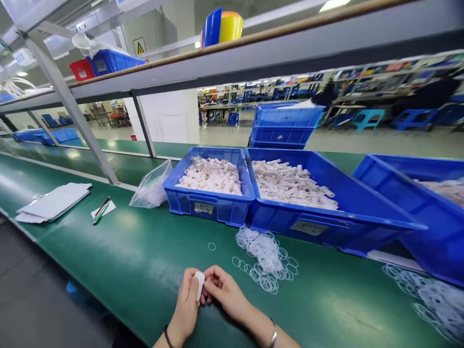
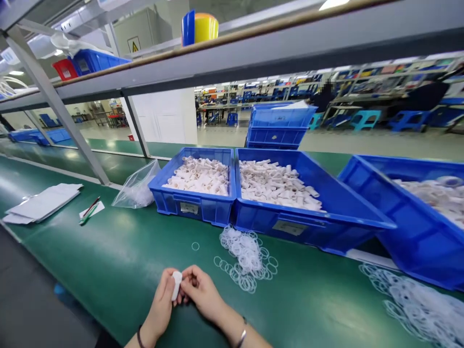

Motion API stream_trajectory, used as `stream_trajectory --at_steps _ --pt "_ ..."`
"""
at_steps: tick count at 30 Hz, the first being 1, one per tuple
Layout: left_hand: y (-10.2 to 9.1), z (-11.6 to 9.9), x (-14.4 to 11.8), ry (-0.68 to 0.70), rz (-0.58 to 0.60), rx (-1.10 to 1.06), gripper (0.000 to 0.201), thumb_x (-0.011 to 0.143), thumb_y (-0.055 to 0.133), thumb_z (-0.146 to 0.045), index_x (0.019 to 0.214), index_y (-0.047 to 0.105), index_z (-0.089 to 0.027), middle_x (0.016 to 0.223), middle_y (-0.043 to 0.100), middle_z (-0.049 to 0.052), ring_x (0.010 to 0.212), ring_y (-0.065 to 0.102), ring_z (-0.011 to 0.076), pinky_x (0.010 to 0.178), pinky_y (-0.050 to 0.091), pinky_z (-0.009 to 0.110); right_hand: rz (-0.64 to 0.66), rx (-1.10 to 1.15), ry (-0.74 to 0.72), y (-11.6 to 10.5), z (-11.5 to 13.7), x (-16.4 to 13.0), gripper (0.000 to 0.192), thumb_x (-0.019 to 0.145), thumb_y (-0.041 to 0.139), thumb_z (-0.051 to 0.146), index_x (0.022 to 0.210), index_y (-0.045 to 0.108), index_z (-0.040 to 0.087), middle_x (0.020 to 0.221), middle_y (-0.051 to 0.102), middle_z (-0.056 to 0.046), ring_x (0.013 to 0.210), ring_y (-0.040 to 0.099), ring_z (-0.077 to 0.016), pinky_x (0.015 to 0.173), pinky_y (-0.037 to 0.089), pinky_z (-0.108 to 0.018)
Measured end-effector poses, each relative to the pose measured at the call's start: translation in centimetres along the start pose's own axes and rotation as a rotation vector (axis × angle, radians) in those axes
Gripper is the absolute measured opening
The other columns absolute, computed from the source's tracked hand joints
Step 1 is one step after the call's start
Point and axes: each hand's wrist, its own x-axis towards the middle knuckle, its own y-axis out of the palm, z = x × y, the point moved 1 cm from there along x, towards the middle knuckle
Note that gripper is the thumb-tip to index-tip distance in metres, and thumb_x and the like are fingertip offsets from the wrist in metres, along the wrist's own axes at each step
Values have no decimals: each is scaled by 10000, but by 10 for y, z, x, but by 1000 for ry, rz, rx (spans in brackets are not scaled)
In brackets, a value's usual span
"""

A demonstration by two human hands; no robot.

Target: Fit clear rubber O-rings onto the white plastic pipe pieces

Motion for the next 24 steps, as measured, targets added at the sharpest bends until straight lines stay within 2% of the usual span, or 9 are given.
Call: stream_trajectory --at_steps 3,7,10,15,17,19,21,24 --pt "-2 -3 1 -18 -9 -26 523 879 346 -676 953 486 -177 606 446 -47 513 410 101 507 344 223 -96 -163 -73 4 1 -3 312 849 612 488 908 478 213 697 598 16 617 618 -145 616 486 -292" --pt "-3 -3 3 -28 11 -50 516 897 302 -666 946 471 -181 557 427 -61 470 398 97 473 328 214 -137 -415 -181 4 6 -8 238 882 580 427 952 546 202 911 592 -47 753 603 -149 692 505 -293" --pt "-3 -2 1 -12 11 -29 502 907 301 -650 962 468 -180 562 428 -61 482 402 98 484 335 212 -123 -475 -233 2 6 -9 192 889 574 389 940 576 203 961 579 -59 824 588 -160 715 507 -285" --pt "0 -3 -5 -10 -28 10 507 886 362 -658 974 501 -179 646 449 -39 541 408 104 528 356 222 -134 -555 -285 2 14 -10 118 897 564 331 917 574 216 965 584 -63 803 581 -162 702 513 -287" --pt "0 -1 -3 -20 -56 27 503 872 406 -657 997 516 -182 689 476 -26 582 434 113 560 370 229 -128 -623 -322 0 28 -11 101 895 558 296 967 574 227 1011 587 -73 851 585 -178 735 518 -304" --pt "2 1 4 -8 -35 58 532 842 435 -684 996 530 -183 685 501 -14 608 468 129 582 382 238 -161 -709 -402 -9 51 -12 137 895 544 268 1025 573 240 1075 583 -89 918 583 -200 766 520 -322" --pt "9 2 15 33 62 103 573 817 429 -719 986 540 -183 671 534 1 603 498 139 588 392 248 -276 -811 -501 -25 82 -14 154 894 536 256 1042 580 248 1106 578 -102 942 580 -215 772 518 -335" --pt "27 -2 30 78 308 239 528 809 479 -695 971 568 -201 688 594 19 618 545 160 605 413 268 -509 -994 -641 -66 140 -11 137 879 556 275 1002 607 244 1111 581 -113 970 572 -242 814 496 -367"
